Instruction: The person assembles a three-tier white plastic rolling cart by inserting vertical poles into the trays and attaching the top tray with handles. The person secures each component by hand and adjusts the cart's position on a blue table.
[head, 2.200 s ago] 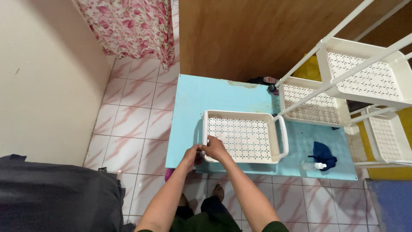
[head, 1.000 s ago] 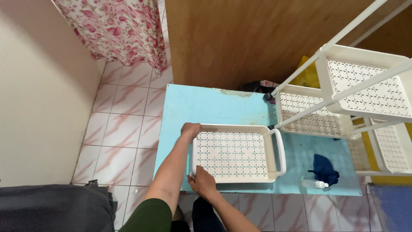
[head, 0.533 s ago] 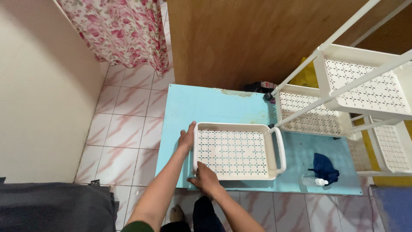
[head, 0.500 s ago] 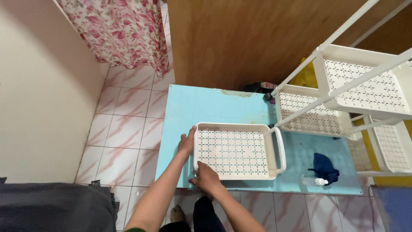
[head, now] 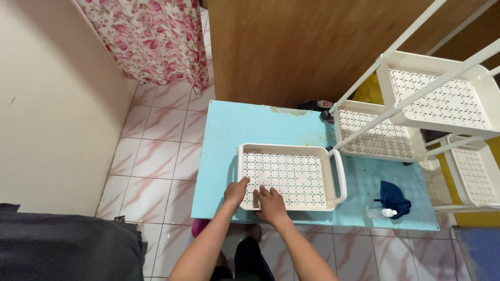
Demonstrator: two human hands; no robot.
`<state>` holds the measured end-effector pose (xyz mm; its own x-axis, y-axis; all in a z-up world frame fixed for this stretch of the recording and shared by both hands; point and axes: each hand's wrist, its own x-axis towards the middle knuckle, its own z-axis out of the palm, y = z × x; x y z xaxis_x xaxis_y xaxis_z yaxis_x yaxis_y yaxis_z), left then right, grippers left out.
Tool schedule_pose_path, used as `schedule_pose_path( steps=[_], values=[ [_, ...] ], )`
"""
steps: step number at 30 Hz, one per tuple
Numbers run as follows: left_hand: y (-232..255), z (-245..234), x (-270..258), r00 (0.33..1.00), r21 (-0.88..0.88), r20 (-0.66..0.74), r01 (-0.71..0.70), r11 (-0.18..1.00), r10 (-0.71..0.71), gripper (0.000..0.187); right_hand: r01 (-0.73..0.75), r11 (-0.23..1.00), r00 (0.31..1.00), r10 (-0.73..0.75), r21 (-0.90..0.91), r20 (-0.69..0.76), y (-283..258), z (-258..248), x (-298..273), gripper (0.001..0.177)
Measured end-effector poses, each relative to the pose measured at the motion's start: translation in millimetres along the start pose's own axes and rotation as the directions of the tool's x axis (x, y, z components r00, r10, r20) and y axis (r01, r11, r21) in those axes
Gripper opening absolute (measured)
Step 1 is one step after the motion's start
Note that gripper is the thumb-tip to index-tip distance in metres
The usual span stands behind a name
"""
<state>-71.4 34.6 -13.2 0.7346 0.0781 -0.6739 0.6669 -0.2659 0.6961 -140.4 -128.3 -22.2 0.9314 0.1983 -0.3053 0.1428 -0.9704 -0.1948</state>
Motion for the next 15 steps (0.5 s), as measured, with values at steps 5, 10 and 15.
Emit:
schedule_pose_path(
  steps=[5, 10, 15],
  values=[
    [-14, 10, 16, 0.961, 0.410, 0.020, -0.261, 0.874, 0.278, 0.048, -0.012, 1.000, 1.000, 0.012, -0.011, -0.025, -6, -5, -4, 0.092],
    [-31, 17, 28, 0.940, 0.360, -0.058, -0.295, 0.885, 0.336, 0.039, -0.038, 0.999, 0.999, 0.038, -0.021, 0.005, -12, -13, -5, 0.091],
    [-35, 15, 35, 0.886, 0.570, 0.097, -0.422, 0.704, 0.453, 0.036, -0.040, 0.999, 0.999, 0.040, -0.030, 0.006, -12, -13, -6, 0.090]
  ],
)
